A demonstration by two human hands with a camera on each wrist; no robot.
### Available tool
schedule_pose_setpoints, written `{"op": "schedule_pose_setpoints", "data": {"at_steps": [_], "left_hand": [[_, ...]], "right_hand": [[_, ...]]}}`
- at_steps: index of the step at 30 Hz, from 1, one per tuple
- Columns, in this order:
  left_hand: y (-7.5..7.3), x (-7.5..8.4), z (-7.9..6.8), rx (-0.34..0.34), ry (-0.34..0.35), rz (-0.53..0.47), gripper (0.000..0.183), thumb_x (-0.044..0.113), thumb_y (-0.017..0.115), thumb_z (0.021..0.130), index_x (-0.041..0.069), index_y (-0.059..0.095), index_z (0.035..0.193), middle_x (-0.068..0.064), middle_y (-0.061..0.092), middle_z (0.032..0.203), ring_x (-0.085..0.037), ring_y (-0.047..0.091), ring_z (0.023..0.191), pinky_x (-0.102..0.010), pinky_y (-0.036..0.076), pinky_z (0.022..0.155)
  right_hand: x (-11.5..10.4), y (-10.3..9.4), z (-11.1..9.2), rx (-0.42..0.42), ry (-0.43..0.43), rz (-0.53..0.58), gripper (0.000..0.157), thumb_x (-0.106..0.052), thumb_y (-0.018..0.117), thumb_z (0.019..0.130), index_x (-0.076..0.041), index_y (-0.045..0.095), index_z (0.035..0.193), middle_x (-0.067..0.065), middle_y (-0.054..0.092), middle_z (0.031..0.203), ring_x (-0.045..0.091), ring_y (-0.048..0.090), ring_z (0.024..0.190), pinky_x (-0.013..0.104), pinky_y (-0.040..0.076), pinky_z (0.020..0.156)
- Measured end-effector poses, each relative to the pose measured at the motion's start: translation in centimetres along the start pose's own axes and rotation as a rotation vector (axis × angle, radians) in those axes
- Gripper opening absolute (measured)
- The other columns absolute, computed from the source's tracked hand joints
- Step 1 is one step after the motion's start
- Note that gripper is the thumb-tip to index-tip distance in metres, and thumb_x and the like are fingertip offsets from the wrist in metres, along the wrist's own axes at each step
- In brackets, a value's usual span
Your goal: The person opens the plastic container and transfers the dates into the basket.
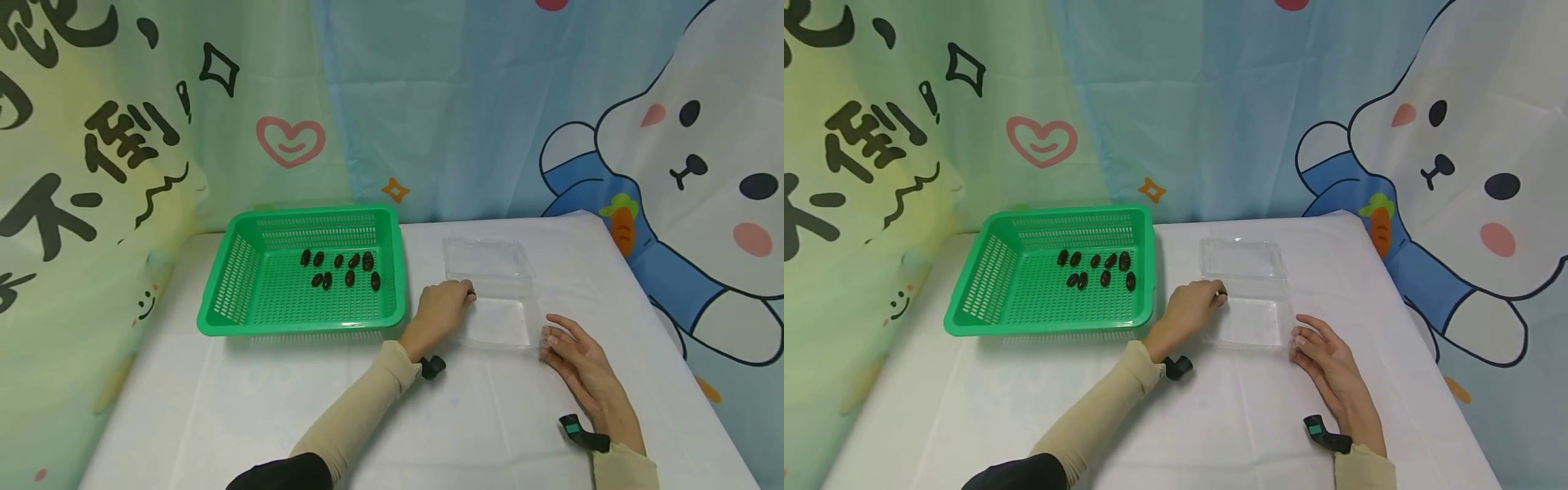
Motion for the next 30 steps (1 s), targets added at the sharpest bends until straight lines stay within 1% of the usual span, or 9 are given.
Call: {"op": "schedule_pose_setpoints", "data": {"at_steps": [4,7,12,14,17,20,22,26,30], "left_hand": [[-0.4,-0.2,-0.1,0.006,-0.009,-0.106,0.022,0.029,0.057,0.108,0.017,0.075,0.114,0.004,0.079,0.105,-0.011,0.074,0.090,-0.026,0.056,0.070],[-0.7,-0.3,-0.2,0.021,-0.033,-0.171,0.023,0.028,0.055,0.110,0.016,0.075,0.117,0.004,0.079,0.106,-0.011,0.073,0.085,-0.024,0.054,0.068],[-1.0,-0.5,-0.4,0.050,-0.086,-0.248,0.025,0.028,0.054,0.110,0.016,0.074,0.117,0.003,0.078,0.104,-0.009,0.068,0.079,-0.021,0.051,0.066],[-1.2,-0.5,-0.5,0.059,-0.101,-0.257,0.024,0.029,0.054,0.110,0.017,0.074,0.117,0.003,0.078,0.104,-0.008,0.068,0.079,-0.020,0.050,0.066],[-1.6,-0.4,-0.8,0.078,-0.104,-0.241,0.024,0.029,0.055,0.110,0.017,0.074,0.117,0.003,0.079,0.104,-0.008,0.068,0.078,-0.020,0.049,0.063],[-2.5,-0.4,-1.2,0.110,-0.100,-0.234,0.023,0.028,0.057,0.109,0.016,0.074,0.116,0.002,0.078,0.101,-0.009,0.067,0.076,-0.020,0.048,0.061],[-3.1,-0.4,-1.5,0.127,-0.098,-0.246,0.021,0.026,0.058,0.108,0.014,0.074,0.115,0.001,0.078,0.099,-0.009,0.066,0.075,-0.020,0.047,0.061],[-4.3,-0.5,-2.0,0.134,-0.088,-0.273,0.020,0.023,0.059,0.108,0.012,0.074,0.114,-0.002,0.078,0.098,-0.010,0.066,0.074,-0.019,0.047,0.061],[-5.7,-0.8,-2.5,0.119,-0.065,-0.321,0.021,0.022,0.058,0.109,0.010,0.074,0.115,-0.004,0.078,0.099,-0.013,0.069,0.079,-0.019,0.048,0.063]], "right_hand": [[0.0,-0.1,-0.1,0.004,0.002,0.009,0.044,0.006,0.051,0.106,-0.017,0.055,0.144,-0.004,0.068,0.116,0.007,0.069,0.102,0.022,0.061,0.088],[0.1,-0.1,0.0,-0.003,-0.004,0.011,0.044,0.006,0.052,0.106,-0.016,0.055,0.144,-0.003,0.069,0.116,0.007,0.069,0.102,0.023,0.061,0.088],[0.1,0.1,0.0,-0.018,-0.024,0.007,0.045,0.007,0.051,0.106,-0.015,0.054,0.145,-0.003,0.068,0.117,0.007,0.069,0.102,0.022,0.061,0.087],[0.1,0.2,-0.1,-0.018,-0.029,0.006,0.045,0.007,0.051,0.105,-0.014,0.054,0.145,-0.003,0.068,0.117,0.007,0.069,0.101,0.022,0.061,0.087],[0.0,0.2,-0.1,-0.019,-0.029,0.010,0.045,0.008,0.051,0.105,-0.015,0.054,0.144,-0.003,0.068,0.117,0.007,0.070,0.101,0.022,0.061,0.087],[0.1,0.3,-0.1,-0.020,-0.025,0.008,0.045,0.008,0.051,0.105,-0.015,0.054,0.144,-0.003,0.068,0.117,0.007,0.070,0.101,0.022,0.061,0.087],[0.1,0.3,-0.2,-0.020,-0.021,0.006,0.045,0.008,0.051,0.105,-0.014,0.053,0.144,-0.003,0.068,0.117,0.007,0.070,0.101,0.022,0.061,0.087],[0.2,0.4,-0.1,-0.017,-0.013,0.001,0.045,0.007,0.051,0.105,-0.015,0.054,0.144,-0.003,0.068,0.117,0.007,0.069,0.101,0.022,0.061,0.087],[0.1,0.5,0.0,-0.014,-0.007,-0.004,0.044,0.006,0.052,0.105,-0.016,0.055,0.143,-0.003,0.068,0.117,0.007,0.070,0.102,0.022,0.061,0.087]]}}
Point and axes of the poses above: each hand's wrist, its own z-axis towards the middle knuckle, its own y-axis out of the palm, x = y × z, the point moved 3 cm from there along z, towards the middle knuckle
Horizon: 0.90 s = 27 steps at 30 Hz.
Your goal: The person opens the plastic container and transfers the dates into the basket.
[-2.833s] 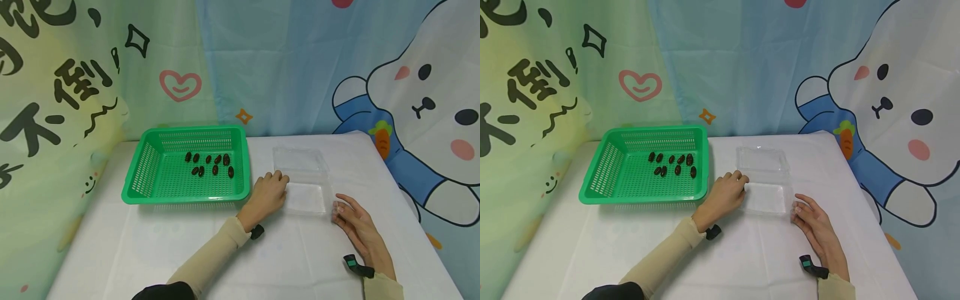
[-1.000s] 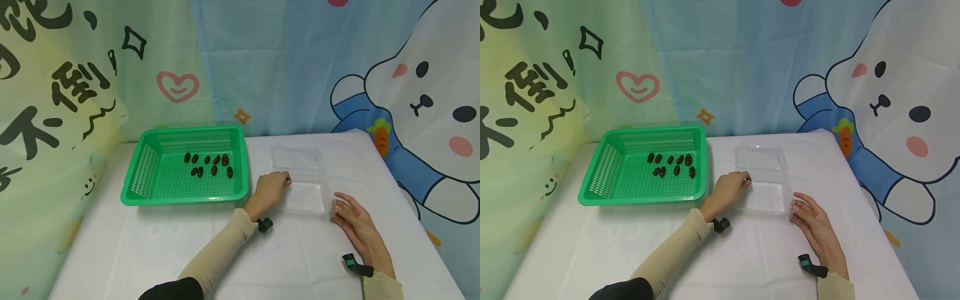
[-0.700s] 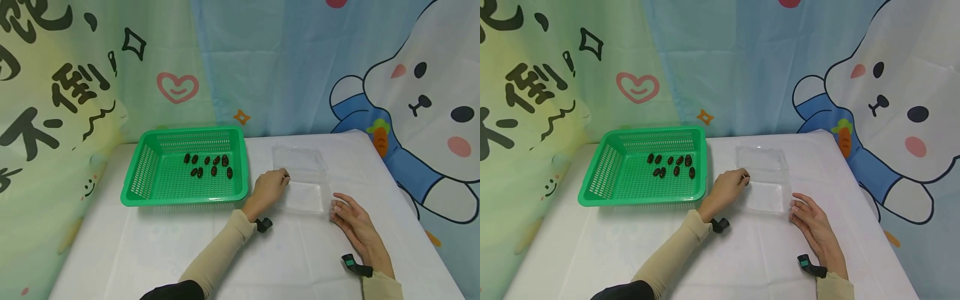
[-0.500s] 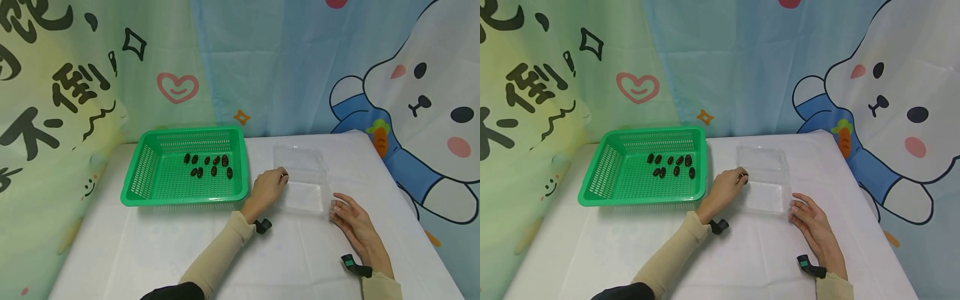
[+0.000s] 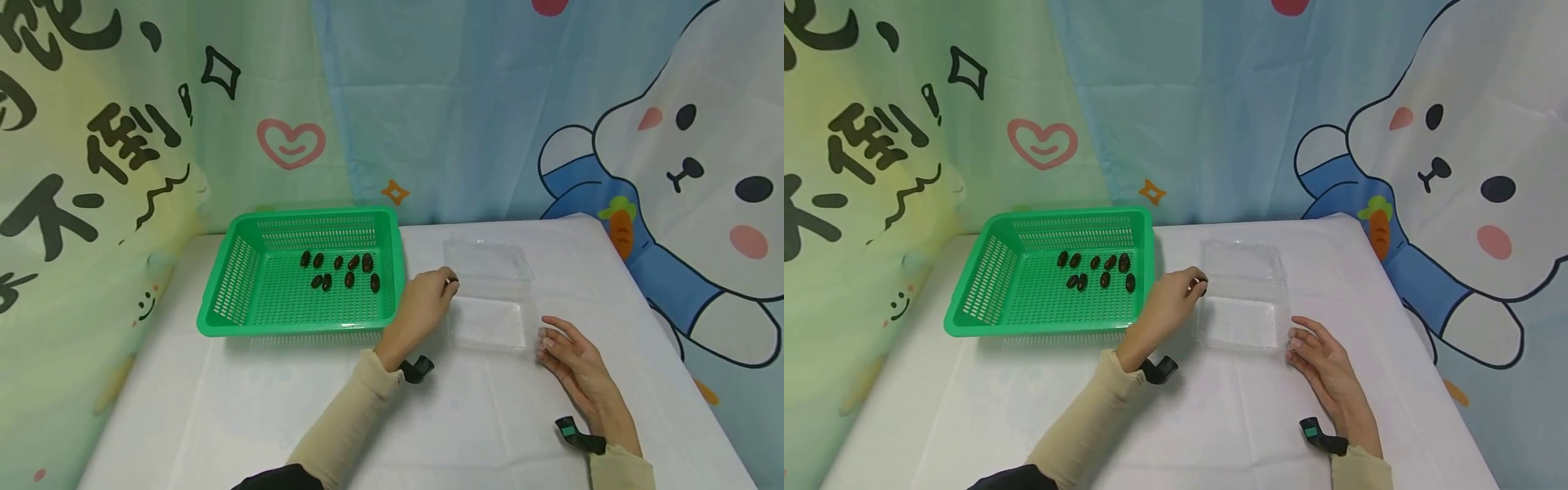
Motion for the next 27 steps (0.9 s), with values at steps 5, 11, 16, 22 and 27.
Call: {"op": "schedule_pose_setpoints", "data": {"at_steps": [5,11,16,22,27], "left_hand": [[-2.0,-0.2,-0.2,-0.077,0.029,-0.140,0.024,0.021,0.057,0.109,0.009,0.073,0.121,-0.006,0.078,0.104,-0.018,0.073,0.088,-0.022,0.052,0.071],[-4.3,-1.7,-0.4,-0.252,0.017,-0.491,0.027,0.018,0.054,0.110,0.005,0.070,0.129,-0.014,0.074,0.111,-0.027,0.076,0.095,-0.026,0.061,0.081],[-6.4,-3.2,-0.6,-0.346,-0.031,-0.726,0.029,0.015,0.053,0.110,0.001,0.066,0.133,-0.017,0.072,0.115,-0.024,0.074,0.093,-0.037,0.064,0.088],[-8.6,-4.7,-1.1,-0.392,-0.079,-0.783,0.027,0.013,0.054,0.110,0.003,0.068,0.131,-0.012,0.071,0.113,-0.027,0.072,0.095,-0.048,0.062,0.095],[-10.4,-6.7,-1.6,-0.391,-0.152,-0.815,0.029,0.014,0.053,0.110,0.003,0.066,0.133,-0.018,0.070,0.118,-0.028,0.072,0.096,-0.048,0.061,0.097]], "right_hand": [[0.0,0.1,-0.1,0.000,-0.001,-0.001,0.044,0.006,0.052,0.105,-0.016,0.054,0.144,-0.003,0.068,0.117,0.006,0.070,0.101,0.022,0.061,0.087],[-0.1,0.2,-0.1,-0.011,-0.010,-0.003,0.044,0.007,0.051,0.105,-0.015,0.055,0.143,-0.003,0.068,0.117,0.007,0.070,0.101,0.022,0.061,0.087],[-0.1,0.1,0.0,-0.002,-0.011,-0.014,0.045,0.007,0.053,0.105,-0.015,0.054,0.144,-0.003,0.068,0.117,0.007,0.070,0.101,0.022,0.061,0.087],[0.0,0.2,-0.1,-0.010,-0.015,-0.002,0.044,0.007,0.052,0.105,-0.015,0.055,0.143,-0.003,0.069,0.118,0.006,0.070,0.102,0.022,0.061,0.088],[0.1,0.3,-0.1,-0.015,-0.017,0.000,0.045,0.007,0.051,0.105,-0.014,0.054,0.144,-0.003,0.069,0.118,0.006,0.070,0.101,0.022,0.061,0.087]]}}
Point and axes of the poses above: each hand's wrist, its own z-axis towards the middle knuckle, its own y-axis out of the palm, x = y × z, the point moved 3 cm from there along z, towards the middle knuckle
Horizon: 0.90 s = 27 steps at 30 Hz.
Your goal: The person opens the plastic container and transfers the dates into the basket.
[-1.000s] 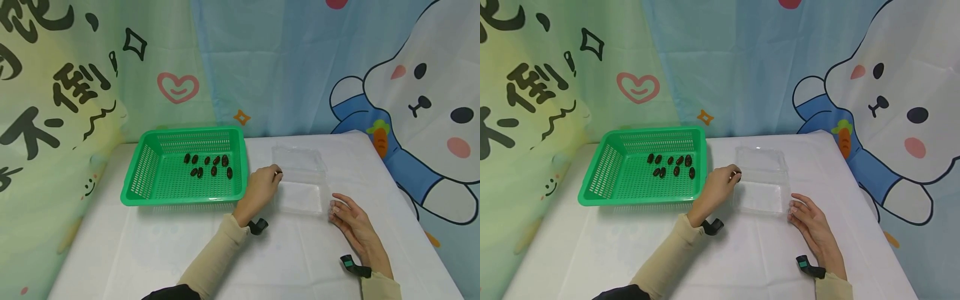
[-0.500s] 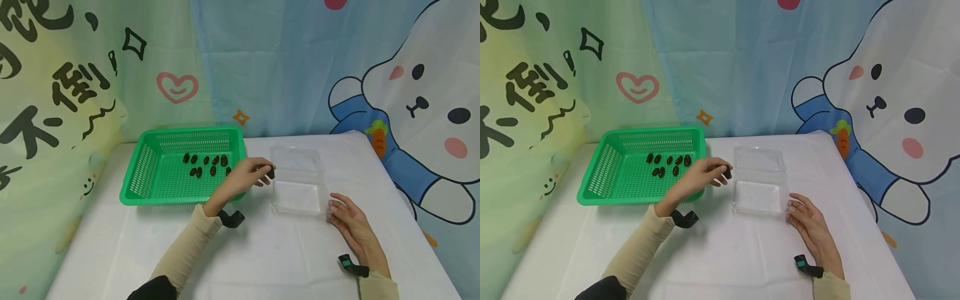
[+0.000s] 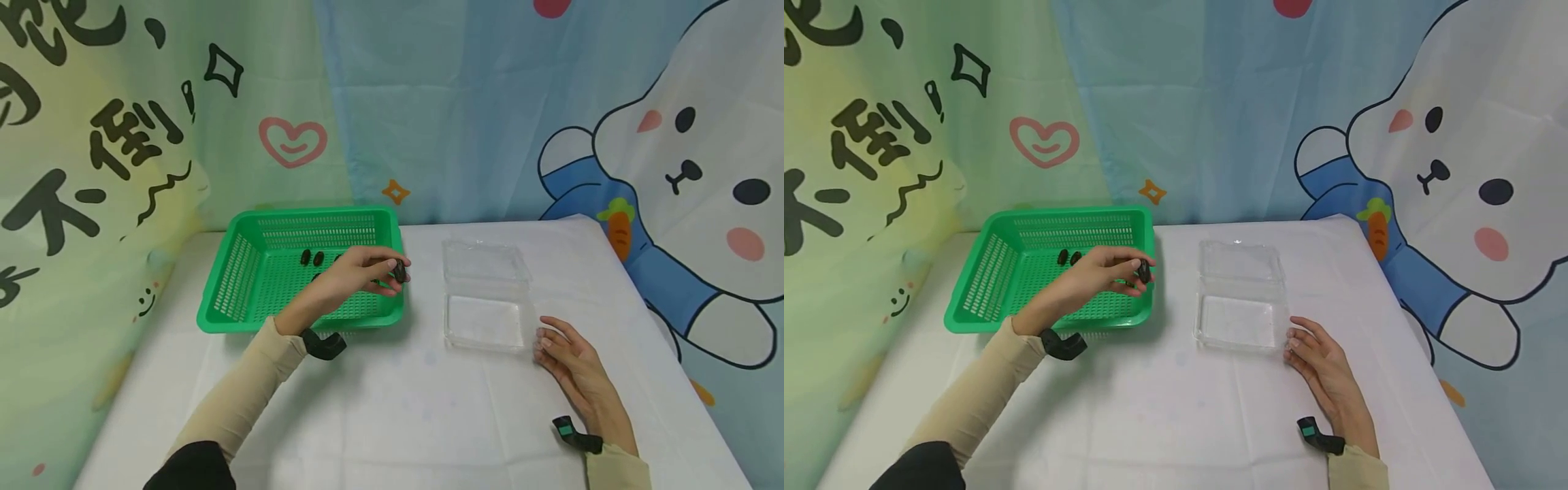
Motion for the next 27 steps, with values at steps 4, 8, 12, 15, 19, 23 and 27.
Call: {"op": "schedule_pose_setpoints", "data": {"at_steps": [4,8,12,15,19,23,27], "left_hand": [[-2.7,-0.6,-0.8,0.045,-0.042,0.006,0.032,0.014,0.052,0.110,0.001,0.064,0.137,-0.019,0.069,0.121,-0.020,0.073,0.093,-0.041,0.062,0.095],[-5.4,-1.6,-1.5,0.087,-0.103,0.014,0.034,0.012,0.050,0.111,-0.003,0.061,0.140,-0.016,0.068,0.123,-0.019,0.074,0.094,-0.039,0.062,0.096],[-7.6,-2.5,-2.2,0.098,-0.171,0.040,0.036,0.011,0.048,0.112,-0.004,0.058,0.142,-0.015,0.066,0.124,-0.020,0.075,0.097,-0.039,0.062,0.095],[-9.0,-2.8,-2.5,0.073,-0.211,0.088,0.037,0.012,0.048,0.112,-0.004,0.056,0.144,-0.015,0.065,0.125,-0.018,0.075,0.097,-0.039,0.062,0.095],[-11.2,-3.2,-2.5,0.024,-0.255,0.161,0.038,0.013,0.048,0.112,-0.003,0.056,0.145,-0.018,0.062,0.130,-0.026,0.074,0.105,-0.048,0.059,0.101],[-13.5,-3.8,-2.6,-0.011,-0.273,0.235,0.038,0.011,0.048,0.111,-0.004,0.055,0.146,-0.025,0.054,0.145,-0.035,0.071,0.114,-0.057,0.054,0.106],[-15.7,-4.6,-2.8,-0.012,-0.278,0.307,0.038,0.012,0.047,0.112,-0.006,0.054,0.144,-0.028,0.053,0.146,-0.039,0.069,0.115,-0.058,0.054,0.106]], "right_hand": [[0.0,0.0,0.1,0.001,0.003,0.003,0.045,0.007,0.052,0.105,-0.013,0.052,0.146,-0.003,0.069,0.117,0.006,0.070,0.100,0.022,0.061,0.086],[0.0,-0.1,0.2,0.005,0.006,0.000,0.045,0.007,0.051,0.105,-0.014,0.052,0.146,-0.003,0.068,0.118,0.006,0.069,0.100,0.022,0.061,0.086],[0.2,-0.1,0.3,-0.003,0.008,0.013,0.045,0.007,0.050,0.106,-0.014,0.053,0.145,-0.003,0.068,0.118,0.007,0.069,0.100,0.022,0.061,0.086],[0.2,-0.1,0.2,-0.006,0.015,0.022,0.045,0.007,0.050,0.106,-0.014,0.053,0.146,-0.003,0.069,0.117,0.007,0.069,0.100,0.022,0.061,0.086],[0.1,-0.1,0.1,0.006,0.020,0.003,0.045,0.006,0.051,0.106,-0.015,0.054,0.145,-0.004,0.068,0.117,0.006,0.069,0.101,0.022,0.061,0.086],[0.1,-0.1,0.1,0.010,0.020,0.001,0.044,0.006,0.051,0.106,-0.016,0.055,0.143,-0.003,0.068,0.117,0.006,0.069,0.100,0.022,0.061,0.086],[0.1,-0.1,0.1,0.009,0.024,0.008,0.043,0.006,0.051,0.106,-0.015,0.055,0.143,-0.004,0.068,0.115,0.007,0.070,0.099,0.022,0.061,0.086]]}}
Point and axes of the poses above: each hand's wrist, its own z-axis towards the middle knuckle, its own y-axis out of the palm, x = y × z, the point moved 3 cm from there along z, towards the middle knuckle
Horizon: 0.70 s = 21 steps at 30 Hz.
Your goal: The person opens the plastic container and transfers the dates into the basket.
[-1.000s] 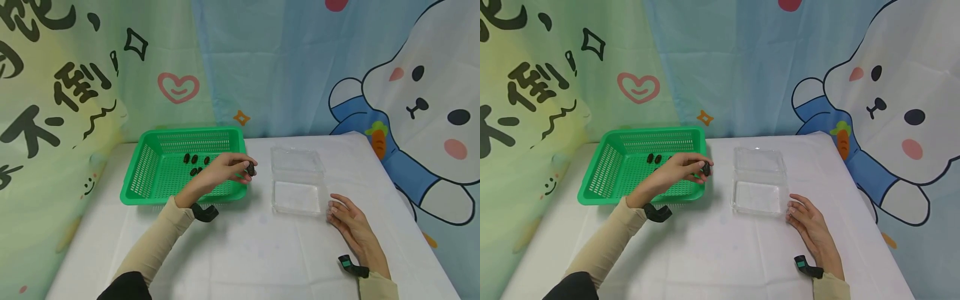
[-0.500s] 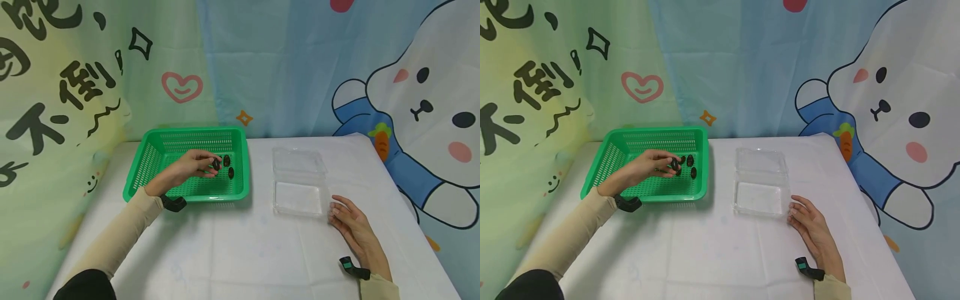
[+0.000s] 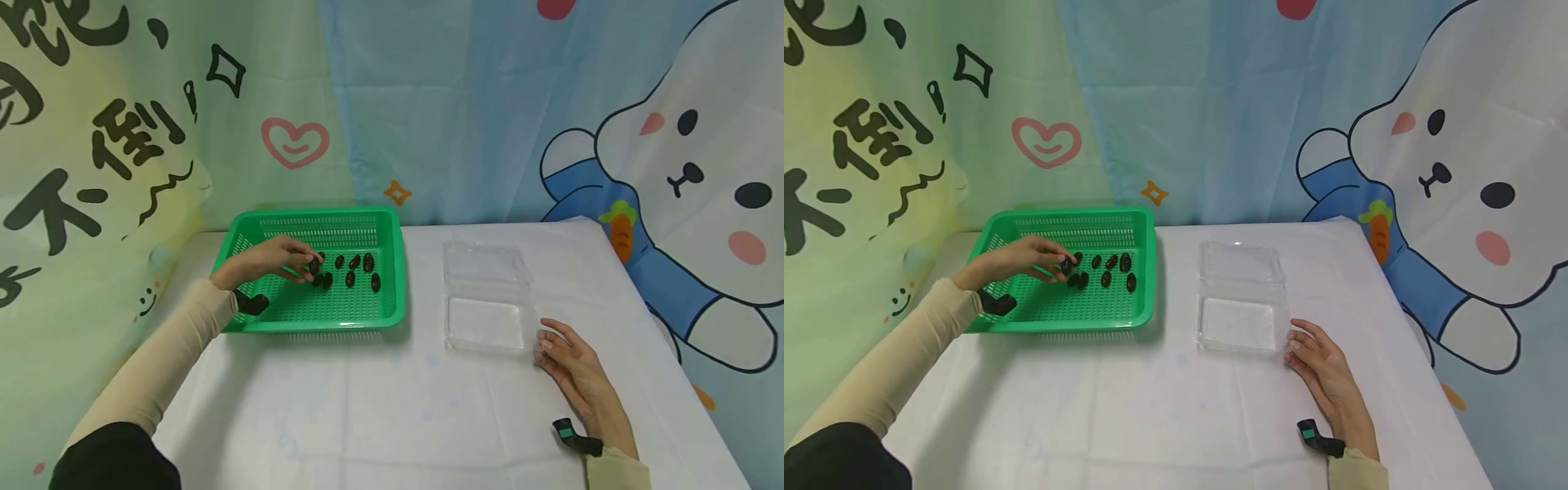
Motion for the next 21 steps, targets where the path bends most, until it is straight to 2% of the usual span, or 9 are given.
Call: {"op": "schedule_pose_setpoints", "data": {"at_steps": [3,6,12,21], "left_hand": [[-1.0,-1.1,0.1,0.019,-0.020,0.059,0.037,0.016,0.049,0.112,-0.008,0.057,0.140,-0.026,0.062,0.132,-0.040,0.070,0.113,-0.057,0.056,0.104],[-1.7,-2.1,0.2,0.044,-0.076,0.094,0.036,0.018,0.051,0.111,-0.009,0.061,0.134,-0.021,0.069,0.118,-0.038,0.071,0.112,-0.056,0.056,0.103],[-2.1,-3.4,0.2,0.094,-0.179,0.114,0.038,0.023,0.052,0.111,-0.007,0.063,0.130,-0.018,0.072,0.116,-0.033,0.070,0.112,-0.054,0.057,0.103],[-1.9,-4.2,1.0,0.135,-0.217,0.128,0.033,0.024,0.058,0.108,-0.006,0.066,0.116,-0.015,0.071,0.113,-0.031,0.072,0.106,-0.052,0.059,0.099]], "right_hand": [[0.0,0.0,0.0,0.007,0.003,-0.002,0.043,0.006,0.051,0.106,-0.016,0.055,0.143,-0.004,0.069,0.116,0.006,0.069,0.100,0.022,0.061,0.086],[0.0,0.0,-0.1,0.014,0.008,-0.004,0.043,0.005,0.052,0.106,-0.017,0.056,0.142,-0.004,0.069,0.116,0.006,0.069,0.100,0.022,0.061,0.086],[-0.1,0.1,0.0,0.025,0.010,-0.012,0.042,0.005,0.053,0.105,-0.017,0.057,0.141,-0.004,0.069,0.116,0.006,0.069,0.100,0.022,0.061,0.086],[0.1,-0.1,0.0,0.028,0.025,-0.014,0.042,0.004,0.052,0.106,-0.019,0.057,0.141,-0.005,0.069,0.115,0.006,0.068,0.100,0.022,0.060,0.086]]}}
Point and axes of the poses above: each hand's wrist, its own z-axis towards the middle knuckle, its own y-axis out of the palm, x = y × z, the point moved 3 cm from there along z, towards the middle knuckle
